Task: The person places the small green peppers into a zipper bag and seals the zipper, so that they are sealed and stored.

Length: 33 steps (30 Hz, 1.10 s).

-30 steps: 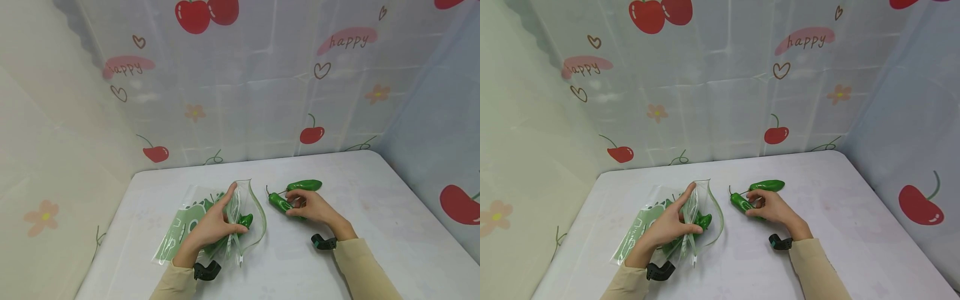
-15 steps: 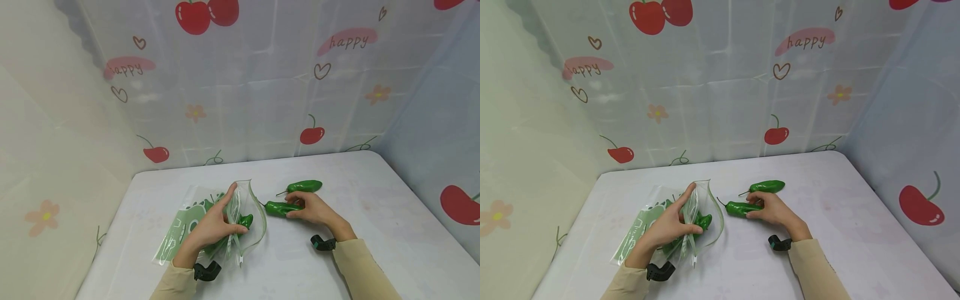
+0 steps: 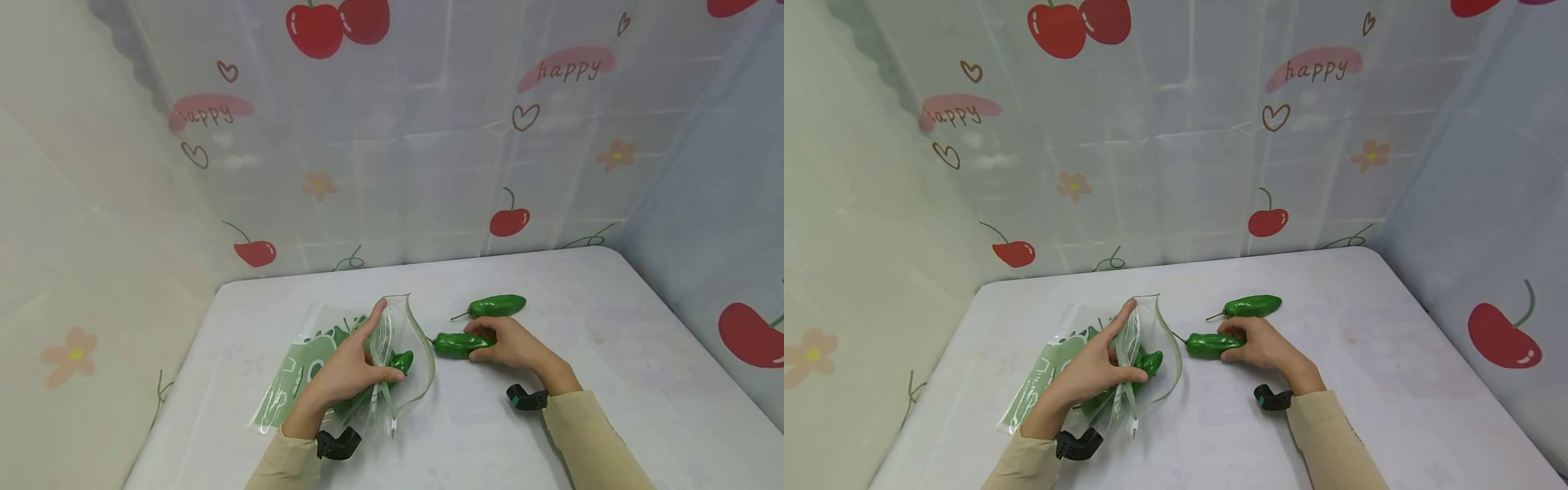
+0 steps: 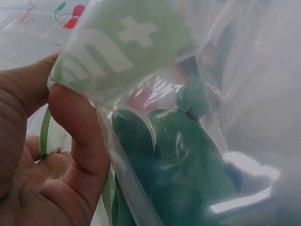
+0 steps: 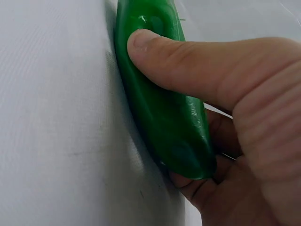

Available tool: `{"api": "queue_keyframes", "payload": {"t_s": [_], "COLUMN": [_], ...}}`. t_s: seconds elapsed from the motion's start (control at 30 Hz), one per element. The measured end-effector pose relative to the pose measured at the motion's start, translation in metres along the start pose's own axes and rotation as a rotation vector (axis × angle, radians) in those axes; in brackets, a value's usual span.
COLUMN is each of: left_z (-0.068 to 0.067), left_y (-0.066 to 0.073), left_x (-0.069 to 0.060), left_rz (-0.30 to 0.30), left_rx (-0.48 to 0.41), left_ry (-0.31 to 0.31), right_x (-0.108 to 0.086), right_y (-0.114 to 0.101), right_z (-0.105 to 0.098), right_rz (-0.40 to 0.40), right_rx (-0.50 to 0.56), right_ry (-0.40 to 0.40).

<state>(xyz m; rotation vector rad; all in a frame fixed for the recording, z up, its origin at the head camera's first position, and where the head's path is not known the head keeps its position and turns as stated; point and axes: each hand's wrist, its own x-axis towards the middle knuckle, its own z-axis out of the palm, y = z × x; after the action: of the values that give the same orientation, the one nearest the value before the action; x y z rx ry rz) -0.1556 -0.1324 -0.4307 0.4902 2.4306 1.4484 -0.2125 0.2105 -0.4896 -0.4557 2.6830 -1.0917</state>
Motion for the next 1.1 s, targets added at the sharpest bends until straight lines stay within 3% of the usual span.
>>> {"api": "queue_keyframes", "payload": {"t_s": [0.3, 0.8, 1.1], "left_z": [0.000, -0.001, 0.000], "left_y": [0.000, 0.002, 0.000], "left_x": [0.000, 0.000, 0.000], "left_rz": [0.009, 0.002, 0.006], "left_rx": [0.012, 0.003, -0.004], "left_ry": [0.003, 0.003, 0.001], "right_x": [-0.001, -0.002, -0.005], "right_y": [0.001, 0.006, 0.002], "right_z": [-0.002, -0.007, -0.020], "right_rz": [-0.008, -0.039, 0.049], "right_rx": [-0.013, 0.073, 0.251], "right_ry": [0.058, 0.135, 0.131]}}
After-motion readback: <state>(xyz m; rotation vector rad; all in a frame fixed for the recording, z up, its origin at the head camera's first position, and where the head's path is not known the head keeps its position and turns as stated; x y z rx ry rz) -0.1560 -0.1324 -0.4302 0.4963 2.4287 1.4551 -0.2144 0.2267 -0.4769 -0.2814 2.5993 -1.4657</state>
